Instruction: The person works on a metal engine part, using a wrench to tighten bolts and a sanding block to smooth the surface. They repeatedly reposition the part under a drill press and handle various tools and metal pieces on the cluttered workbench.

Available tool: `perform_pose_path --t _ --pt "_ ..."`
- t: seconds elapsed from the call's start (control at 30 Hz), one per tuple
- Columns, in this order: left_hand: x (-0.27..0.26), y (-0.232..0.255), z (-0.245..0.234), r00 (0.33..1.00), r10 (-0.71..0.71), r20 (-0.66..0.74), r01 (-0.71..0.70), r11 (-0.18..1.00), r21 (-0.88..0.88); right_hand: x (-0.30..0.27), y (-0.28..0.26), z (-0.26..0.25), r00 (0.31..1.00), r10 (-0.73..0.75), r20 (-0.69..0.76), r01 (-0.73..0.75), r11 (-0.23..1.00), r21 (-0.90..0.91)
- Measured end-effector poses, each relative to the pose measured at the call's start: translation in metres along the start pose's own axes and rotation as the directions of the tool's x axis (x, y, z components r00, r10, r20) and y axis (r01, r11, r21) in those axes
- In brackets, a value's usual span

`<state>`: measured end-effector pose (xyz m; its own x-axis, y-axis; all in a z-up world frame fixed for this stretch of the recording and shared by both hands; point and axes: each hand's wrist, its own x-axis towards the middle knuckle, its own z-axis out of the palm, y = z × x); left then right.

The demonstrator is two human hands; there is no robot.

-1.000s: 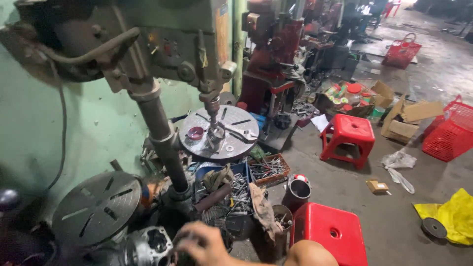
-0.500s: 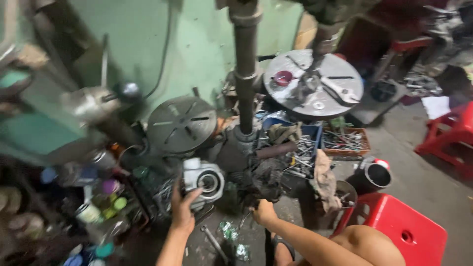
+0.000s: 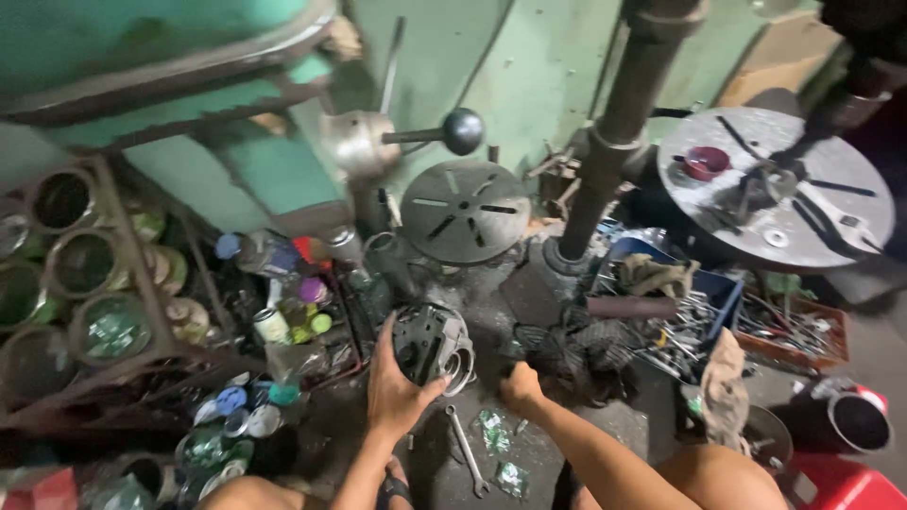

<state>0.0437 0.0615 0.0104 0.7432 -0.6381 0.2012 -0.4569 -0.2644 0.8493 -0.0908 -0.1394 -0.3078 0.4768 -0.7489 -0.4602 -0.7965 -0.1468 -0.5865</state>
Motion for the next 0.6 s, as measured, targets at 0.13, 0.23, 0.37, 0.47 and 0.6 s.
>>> perform_pose_path --t 0.13,0.23,0.37,0.47,0.6 --pt "-0.006 -0.002 -0.021 0.998 0.064 0.002 -0.064 0.994 0.092 0.019 -0.049 0.008 0.99 -0.099 -0.1 0.11 0.988 0.107" --pt "-0.011 0.004 -0.035 0.997 0.063 0.034 -0.069 0.973 0.222 -0.012 -0.102 -0.022 0.986 -0.141 -0.085 0.155 0.97 0.188" --pt "-0.012 0.012 -0.05 0.971 0.081 0.226 -0.167 0.904 0.395 -0.013 -0.123 -0.048 0.956 -0.241 -0.169 0.284 0.905 0.318" --pt "-0.012 0.003 -0.047 0.929 0.061 0.365 -0.227 0.873 0.431 -0.048 -0.146 -0.091 0.877 -0.365 -0.313 0.466 0.804 0.368" --pt "-0.01 0.003 -0.044 0.901 0.13 0.415 -0.296 0.881 0.369 -0.158 -0.193 -0.178 0.606 -0.702 -0.374 0.79 0.586 0.181"
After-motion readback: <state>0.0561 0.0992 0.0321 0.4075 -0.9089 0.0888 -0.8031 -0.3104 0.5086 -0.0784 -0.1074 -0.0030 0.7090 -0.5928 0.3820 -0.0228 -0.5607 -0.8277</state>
